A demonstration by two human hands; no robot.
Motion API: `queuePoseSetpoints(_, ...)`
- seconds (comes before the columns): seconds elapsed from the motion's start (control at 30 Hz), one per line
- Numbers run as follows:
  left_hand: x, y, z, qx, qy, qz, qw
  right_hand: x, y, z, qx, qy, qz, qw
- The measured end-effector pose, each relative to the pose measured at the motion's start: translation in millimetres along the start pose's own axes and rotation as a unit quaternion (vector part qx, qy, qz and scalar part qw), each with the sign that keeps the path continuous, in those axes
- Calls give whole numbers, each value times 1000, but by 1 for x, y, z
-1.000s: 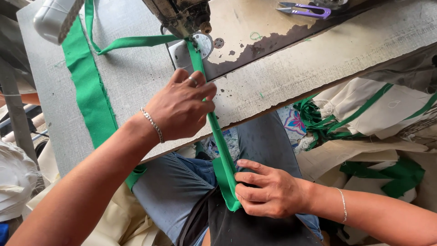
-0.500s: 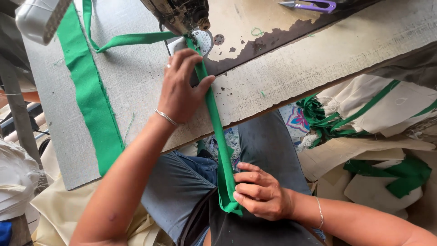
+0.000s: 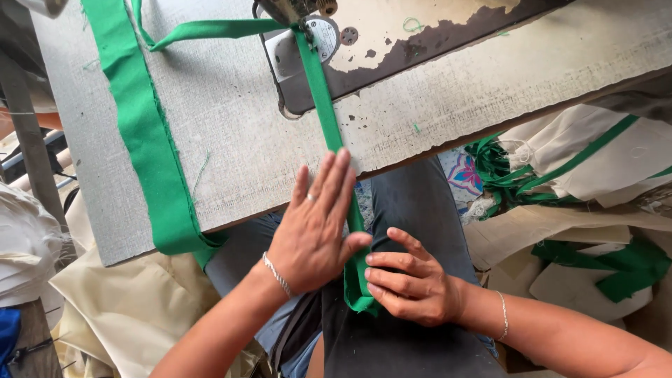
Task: The person is folding the edges of a long green fabric strip and smoothing it out with their hands on a sewing table.
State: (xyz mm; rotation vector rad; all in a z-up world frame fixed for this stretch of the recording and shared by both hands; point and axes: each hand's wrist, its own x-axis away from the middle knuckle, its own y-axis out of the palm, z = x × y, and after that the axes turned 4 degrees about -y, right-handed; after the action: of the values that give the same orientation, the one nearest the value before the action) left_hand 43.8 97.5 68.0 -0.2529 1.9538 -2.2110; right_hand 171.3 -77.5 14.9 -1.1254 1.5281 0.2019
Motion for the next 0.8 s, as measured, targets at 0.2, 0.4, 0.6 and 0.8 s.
queuePoseSetpoints(0.2,36,1,5,186,92,115,971,-3,-3,7,-33,-36,-34,998)
queuePoseSetpoints(0.4,9,8,6,26,152,284,946,-18,-8,6,-29,-62,-47,997)
queuePoseSetpoints(0.6,23,46,24,197,138,226,944,-18,-9,2,-28,-33,-26,999)
queuePoseSetpoints(0.8,2,2,-18,221,164,201,940,-1,-4,-4,-37,50,-12,998)
